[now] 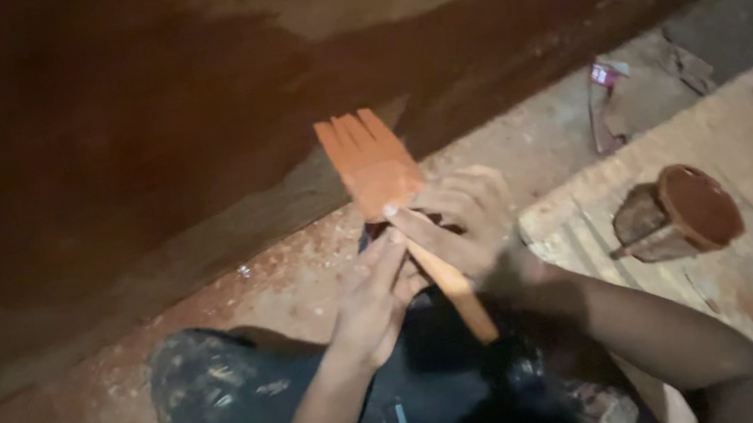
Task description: The person paints a wall with brown paint using a brush. They repeatedly dip the brush into a container and apply paint to the wall surface.
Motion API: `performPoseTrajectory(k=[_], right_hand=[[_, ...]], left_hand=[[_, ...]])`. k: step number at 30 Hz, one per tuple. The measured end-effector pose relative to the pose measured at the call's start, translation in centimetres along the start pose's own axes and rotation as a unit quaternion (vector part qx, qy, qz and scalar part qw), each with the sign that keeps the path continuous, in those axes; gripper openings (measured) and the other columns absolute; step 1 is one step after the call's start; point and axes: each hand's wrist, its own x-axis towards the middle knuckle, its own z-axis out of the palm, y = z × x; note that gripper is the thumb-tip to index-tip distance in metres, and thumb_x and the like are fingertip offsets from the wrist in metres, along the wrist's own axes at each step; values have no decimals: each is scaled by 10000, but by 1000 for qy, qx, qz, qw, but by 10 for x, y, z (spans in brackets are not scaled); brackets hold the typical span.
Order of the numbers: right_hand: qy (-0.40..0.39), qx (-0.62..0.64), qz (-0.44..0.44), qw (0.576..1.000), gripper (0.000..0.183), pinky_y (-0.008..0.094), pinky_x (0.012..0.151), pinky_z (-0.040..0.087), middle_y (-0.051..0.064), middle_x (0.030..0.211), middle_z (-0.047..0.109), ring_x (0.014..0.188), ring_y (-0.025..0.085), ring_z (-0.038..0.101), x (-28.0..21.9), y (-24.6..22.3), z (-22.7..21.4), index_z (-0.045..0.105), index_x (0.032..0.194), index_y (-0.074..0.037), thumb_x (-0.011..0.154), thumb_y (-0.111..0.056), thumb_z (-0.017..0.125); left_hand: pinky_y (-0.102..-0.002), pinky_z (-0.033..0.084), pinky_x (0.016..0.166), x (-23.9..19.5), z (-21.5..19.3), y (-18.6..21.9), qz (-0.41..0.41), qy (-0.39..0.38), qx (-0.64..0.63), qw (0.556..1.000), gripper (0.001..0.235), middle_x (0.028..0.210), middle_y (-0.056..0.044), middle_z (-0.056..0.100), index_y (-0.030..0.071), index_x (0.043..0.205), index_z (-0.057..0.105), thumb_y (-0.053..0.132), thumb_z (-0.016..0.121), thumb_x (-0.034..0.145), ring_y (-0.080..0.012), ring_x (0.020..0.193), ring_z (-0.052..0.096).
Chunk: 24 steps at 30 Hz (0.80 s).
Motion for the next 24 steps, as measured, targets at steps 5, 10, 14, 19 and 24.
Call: performPoseTrajectory(k=[5, 10, 14, 19, 24], right_hand=[[23, 68, 24, 997, 418, 459, 968, 458, 113, 1143, 631, 1075, 292, 591, 25, -25, 37, 701, 1230, -30, 845, -188, 750], [67, 212, 103, 970, 487, 394, 935, 535, 208, 1234, 553, 1114, 315, 598, 10, -44, 60, 529, 1362, 59, 1044, -249, 733], [-82, 640, 451, 617, 384, 343, 809, 586, 187, 1028, 701, 895, 252, 704, -10, -50, 71, 482, 1341, 13, 1050, -237, 469], [-116, 727, 535, 415, 436, 277, 501, 505, 83, 836, 641, 576, 159, 591, -12, -53, 78, 510, 1166, 52, 1123, -330, 304], [-49, 670, 469, 574, 326, 194, 430, 342, -19, 776, 507, 547, 50, 412, 20, -58, 76, 499, 1199, -42, 1137, -316, 334]], left_hand=[[-336, 553, 975, -13, -22, 39, 94, 7, -9, 996, 323, 1198, -132, 688, -66, 1320, 575, 165, 507, 1106, -184, 1091, 676], [-353, 584, 895, -24, -46, 74, 129, 32, -2, 991, 338, 1091, -171, 721, -73, 1280, 584, 163, 471, 1066, -220, 975, 719], [-301, 600, 841, -20, -64, 81, 129, 100, 144, 976, 312, 1060, -118, 743, -40, 1247, 621, 139, 483, 1033, -167, 924, 726], [-243, 521, 719, -8, -62, 67, 140, 78, 238, 958, 254, 984, -65, 721, -38, 1167, 700, 158, 579, 1060, -96, 846, 634], [-249, 531, 769, -11, -50, 101, 176, 88, 313, 929, 222, 989, -54, 725, 6, 1167, 732, 141, 654, 1008, -92, 877, 653]])
